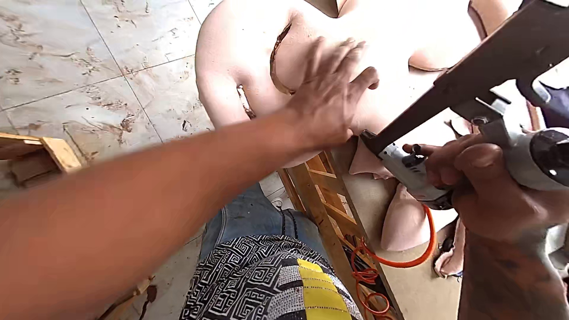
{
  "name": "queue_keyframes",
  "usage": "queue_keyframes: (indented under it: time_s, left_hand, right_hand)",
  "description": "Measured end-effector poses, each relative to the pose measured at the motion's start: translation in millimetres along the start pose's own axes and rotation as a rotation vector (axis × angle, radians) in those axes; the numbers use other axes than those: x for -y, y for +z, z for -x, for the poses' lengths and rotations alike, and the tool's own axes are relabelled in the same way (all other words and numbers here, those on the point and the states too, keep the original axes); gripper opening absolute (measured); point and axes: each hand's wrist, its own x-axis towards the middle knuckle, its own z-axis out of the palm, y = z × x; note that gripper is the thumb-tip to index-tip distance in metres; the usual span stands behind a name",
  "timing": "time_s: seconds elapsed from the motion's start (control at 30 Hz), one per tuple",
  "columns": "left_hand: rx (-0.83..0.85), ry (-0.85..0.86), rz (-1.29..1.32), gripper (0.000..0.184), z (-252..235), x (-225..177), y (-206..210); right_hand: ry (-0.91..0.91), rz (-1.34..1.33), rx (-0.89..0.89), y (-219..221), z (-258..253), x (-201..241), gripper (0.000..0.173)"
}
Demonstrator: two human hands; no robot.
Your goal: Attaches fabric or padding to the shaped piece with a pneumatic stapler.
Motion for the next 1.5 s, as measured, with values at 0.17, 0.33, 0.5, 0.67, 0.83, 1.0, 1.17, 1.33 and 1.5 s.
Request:
queue_keyframes:
  time_s: [0.17,0.33,0.5,0.67,0.83,1.0,1.17,1.33,1.5]
  left_hand:
    - [-0.221,-0.229,-0.057,0.075,52,-19,1]
    - [-0.210,-0.363,-0.176,0.071,63,-20,-1]
    - [-0.205,-0.327,-0.145,0.057,55,-6,-8]
    - [-0.028,-0.206,-0.018,0.066,8,29,-25]
    - [0.129,-0.170,-0.073,0.076,-5,29,-18]
    - [0.130,-0.170,-0.096,0.075,-5,27,-16]
    - [0.104,-0.155,-0.088,0.073,-5,24,-14]
    - [0.094,-0.155,-0.090,0.073,-5,21,-13]
    - [0.088,-0.161,-0.089,0.071,-5,20,-12]
  right_hand:
    - [0.007,-0.076,0.032,6,-6,-4,0.016]
    - [-0.010,-0.087,0.044,13,-11,-9,0.017]
    - [-0.048,0.062,0.021,20,-15,-12,0.021]
    - [-0.055,0.054,0.005,21,-16,-17,0.021]
    - [-0.005,0.010,0.002,22,-22,-18,0.020]
    - [0.041,0.004,-0.041,23,-19,-17,0.020]
    - [0.050,0.000,-0.069,27,-15,-12,0.019]
    - [0.056,-0.013,-0.074,31,-12,-10,0.018]
    - [0.043,-0.012,-0.070,33,-11,-9,0.018]
